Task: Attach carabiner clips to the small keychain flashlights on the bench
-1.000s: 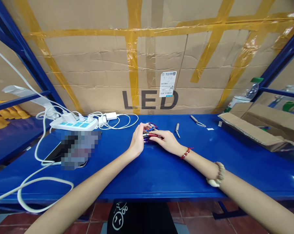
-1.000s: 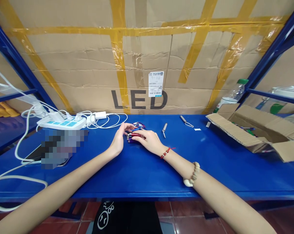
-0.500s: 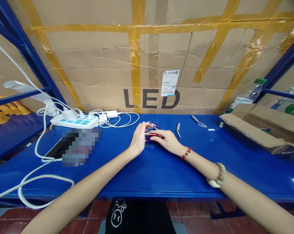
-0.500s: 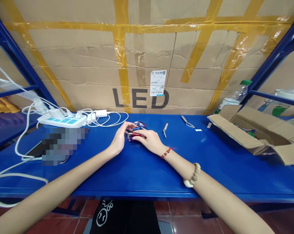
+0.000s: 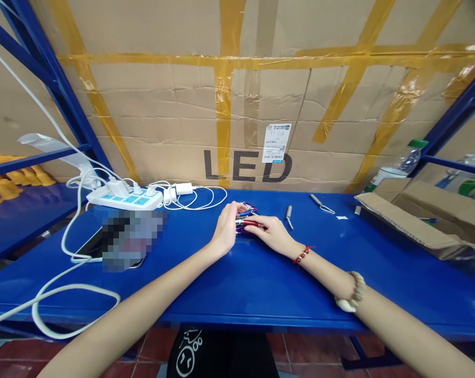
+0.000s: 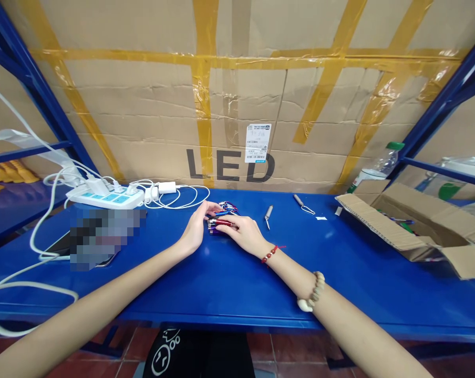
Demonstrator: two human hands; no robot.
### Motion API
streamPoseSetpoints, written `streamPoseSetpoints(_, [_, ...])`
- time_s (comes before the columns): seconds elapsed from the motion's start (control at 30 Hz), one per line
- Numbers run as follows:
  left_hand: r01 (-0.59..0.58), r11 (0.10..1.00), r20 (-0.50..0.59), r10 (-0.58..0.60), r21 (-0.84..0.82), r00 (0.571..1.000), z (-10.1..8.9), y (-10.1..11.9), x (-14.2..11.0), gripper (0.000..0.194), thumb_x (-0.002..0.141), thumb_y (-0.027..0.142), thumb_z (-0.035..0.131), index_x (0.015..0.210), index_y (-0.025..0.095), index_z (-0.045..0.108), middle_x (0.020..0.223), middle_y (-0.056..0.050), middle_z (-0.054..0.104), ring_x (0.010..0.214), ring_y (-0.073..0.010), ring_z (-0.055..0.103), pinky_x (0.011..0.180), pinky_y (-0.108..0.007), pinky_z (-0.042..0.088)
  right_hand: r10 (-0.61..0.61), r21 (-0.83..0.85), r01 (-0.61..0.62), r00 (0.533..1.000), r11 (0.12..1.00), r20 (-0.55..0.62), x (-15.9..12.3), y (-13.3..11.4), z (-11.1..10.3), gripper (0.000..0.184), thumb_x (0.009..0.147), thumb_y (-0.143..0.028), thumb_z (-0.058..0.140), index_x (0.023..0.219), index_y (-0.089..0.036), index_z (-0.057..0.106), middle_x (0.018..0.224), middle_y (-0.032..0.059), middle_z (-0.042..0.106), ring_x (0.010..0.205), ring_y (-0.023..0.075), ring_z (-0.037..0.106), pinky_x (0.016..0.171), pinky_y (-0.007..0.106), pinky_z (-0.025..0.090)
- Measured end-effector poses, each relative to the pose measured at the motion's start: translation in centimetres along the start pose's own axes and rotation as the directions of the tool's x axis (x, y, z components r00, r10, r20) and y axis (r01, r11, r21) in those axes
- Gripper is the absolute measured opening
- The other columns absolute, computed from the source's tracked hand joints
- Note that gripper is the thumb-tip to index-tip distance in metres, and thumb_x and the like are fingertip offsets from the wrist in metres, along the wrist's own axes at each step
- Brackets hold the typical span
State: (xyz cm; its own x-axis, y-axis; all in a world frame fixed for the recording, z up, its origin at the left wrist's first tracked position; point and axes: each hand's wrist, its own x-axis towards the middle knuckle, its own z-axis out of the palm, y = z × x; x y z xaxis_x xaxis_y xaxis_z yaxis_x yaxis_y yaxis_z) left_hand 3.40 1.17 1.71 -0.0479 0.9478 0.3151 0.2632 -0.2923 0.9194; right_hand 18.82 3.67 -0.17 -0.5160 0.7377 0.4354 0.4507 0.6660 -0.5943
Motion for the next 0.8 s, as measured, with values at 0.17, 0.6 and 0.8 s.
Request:
streamPoseSetpoints(0.17, [-0.027, 1.000, 0.003, 0.027, 0.013, 1.000, -0.07, 0.10, -0.06, 0.043, 0.093, 0.034, 0.019, 0.084, 0.018, 0.058, 0.096, -0.005, 0.064, 0.095, -0.0185, 0.056, 0.090, -0.033, 0.041, 0.006, 0.015, -0.007, 1.000, 1.000, 0.013, -0.12, -0.42, 0.02, 0.026, 0.084, -0.042, 0.057, 0.099, -0.025, 0.070, 0.097, 0.0006, 0.072, 0.080, 0.0173, 0.068, 0.073, 0.027, 0.052])
streamPoseSetpoints(0.6, [-0.053, 0.996, 0.038, 0.050, 0.068, 0.998, -0.11, -0.08, -0.20, 0.041, 0.092, 0.030, 0.019, 0.083, 0.019, 0.057, 0.097, -0.005, 0.062, 0.097, -0.0185, 0.055, 0.094, -0.034, 0.040, -0.016, 0.002, 0.016, 0.999, 1.000, -0.033, -0.02, -0.41, 0.00, 0.023, 0.085, -0.038, 0.057, 0.098, -0.025, 0.070, 0.100, 0.0012, 0.072, 0.090, 0.0192, 0.067, 0.079, 0.029, 0.052])
streamPoseSetpoints(0.8, [-0.054, 0.997, 0.041, 0.051, 0.064, 0.998, -0.03, -0.08, -0.22, 0.042, 0.093, 0.032, 0.018, 0.084, 0.019, 0.057, 0.098, -0.006, 0.062, 0.098, -0.0191, 0.054, 0.094, -0.035, 0.039, 0.007, -0.019, -0.008, 1.000, 1.000, -0.016, 0.06, -0.29, 0.08, 0.025, 0.087, -0.038, 0.054, 0.100, -0.024, 0.069, 0.096, 0.0014, 0.073, 0.081, 0.0175, 0.068, 0.071, 0.027, 0.051])
